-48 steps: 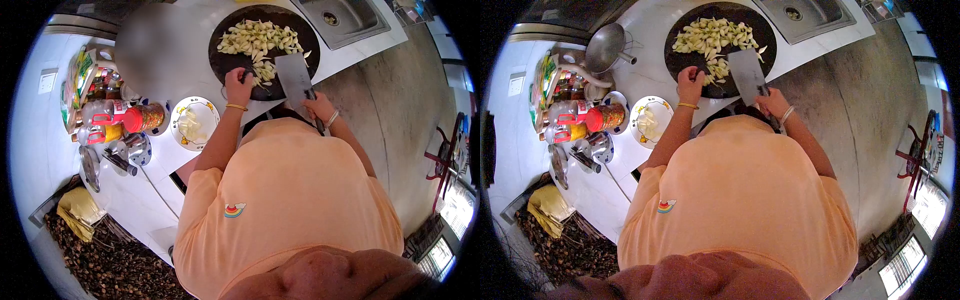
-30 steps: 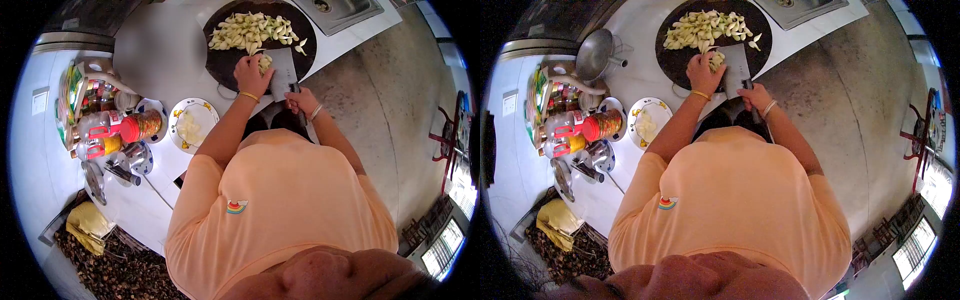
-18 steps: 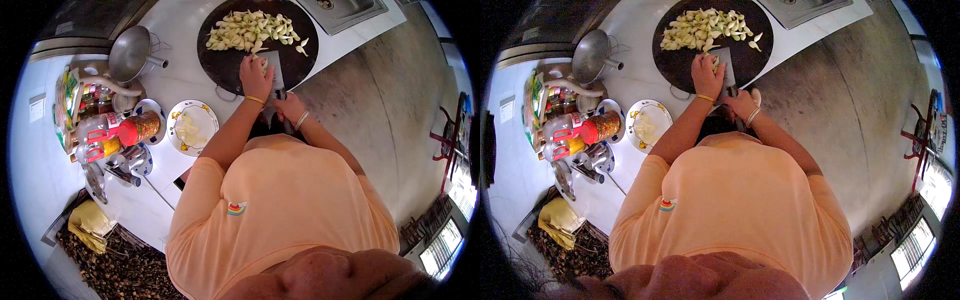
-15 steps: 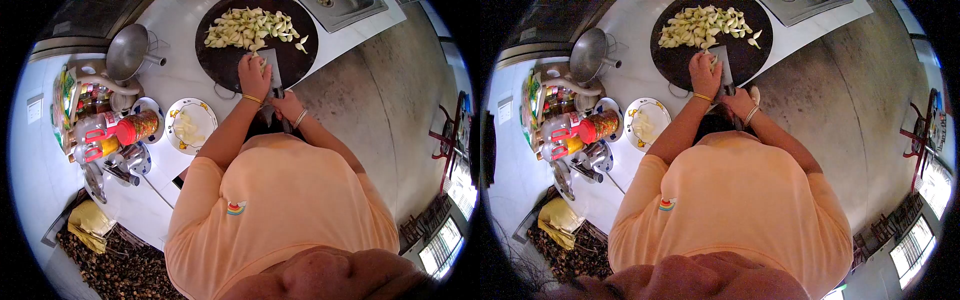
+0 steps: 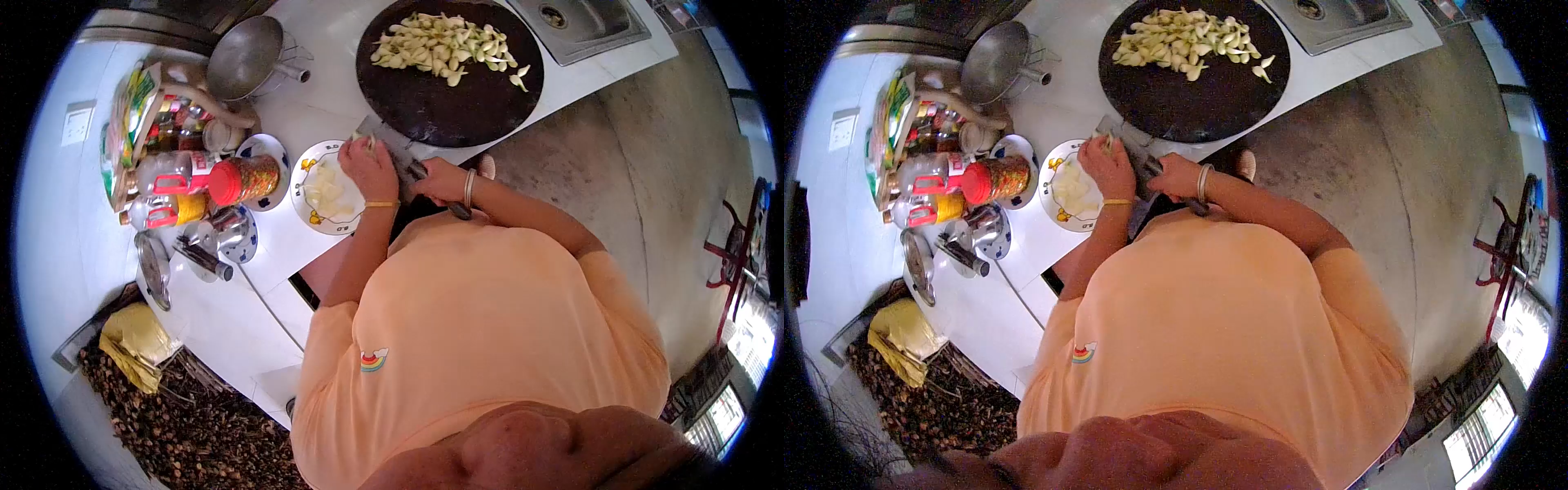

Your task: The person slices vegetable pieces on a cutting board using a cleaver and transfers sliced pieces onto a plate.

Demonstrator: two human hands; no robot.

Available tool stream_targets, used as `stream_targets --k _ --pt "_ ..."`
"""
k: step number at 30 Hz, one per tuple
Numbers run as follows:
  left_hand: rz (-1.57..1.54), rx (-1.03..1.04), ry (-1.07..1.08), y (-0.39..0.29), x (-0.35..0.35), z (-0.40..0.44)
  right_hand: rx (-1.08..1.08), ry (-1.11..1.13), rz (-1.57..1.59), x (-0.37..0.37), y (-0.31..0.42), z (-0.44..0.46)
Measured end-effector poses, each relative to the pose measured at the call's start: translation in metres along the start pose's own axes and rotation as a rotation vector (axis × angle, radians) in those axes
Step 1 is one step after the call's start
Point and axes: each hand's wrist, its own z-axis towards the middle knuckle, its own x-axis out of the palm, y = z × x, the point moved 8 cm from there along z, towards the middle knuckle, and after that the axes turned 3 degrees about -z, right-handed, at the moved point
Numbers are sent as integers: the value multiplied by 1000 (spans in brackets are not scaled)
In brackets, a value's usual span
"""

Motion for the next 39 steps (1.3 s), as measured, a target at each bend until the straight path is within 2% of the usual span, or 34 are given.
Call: stream_targets --k 3,7,9,10,13,14,15,16,17,18,19,21,24,29,31,32,34,35,37,38,39 --pt "123 -93 -37 24 -34 -15 2 143 -61 28 4 16" --pt "258 -272 -101 68 -58 -28 -4 159 -68 36 3 24" --pt "557 -249 -39 73 -61 -26 24 103 -109 23 6 24" --pt "601 -335 68 85 -58 -23 19 103 -121 16 12 20" --pt "589 -305 8 69 -66 -9 -49 63 -122 -12 23 2" --pt "595 -216 -57 53 -66 -1 -42 19 -56 -26 17 -1" --pt "593 -216 -65 46 -59 9 -39 -24 7 -41 12 -4" --pt "476 -123 -27 34 -43 22 -94 -53 129 -56 17 -12" --pt "358 -29 11 19 -27 32 -96 -53 123 -67 18 -21" --pt "255 -4 41 1 -8 44 -88 -134 188 -90 22 -31" --pt "188 23 115 -11 19 49 -75 -225 253 -115 21 -44" --pt "29 -44 328 -42 72 59 -60 -273 311 -152 9 -62" --pt "14 -36 464 -91 127 66 -46 -354 490 -197 -17 -90" --pt "170 -65 423 -123 163 73 -15 -400 446 -254 -24 -111" --pt "258 -259 569 -118 164 69 -9 -328 423 -263 -30 -105" --pt "277 -277 570 -111 163 64 -3 -304 430 -266 -33 -102" --pt "193 -383 590 -91 159 52 27 -186 177 -267 -29 -91" --pt "212 -402 584 -85 156 46 26 -160 180 -267 -26 -86" --pt "-28 -741 524 -64 143 20 58 -41 -60 -254 -15 -78" --pt "-15 -759 516 -57 140 12 59 -19 -58 -249 -11 -75" --pt "-142 -834 433 -54 137 5 77 4 -149 -244 -8 -72"
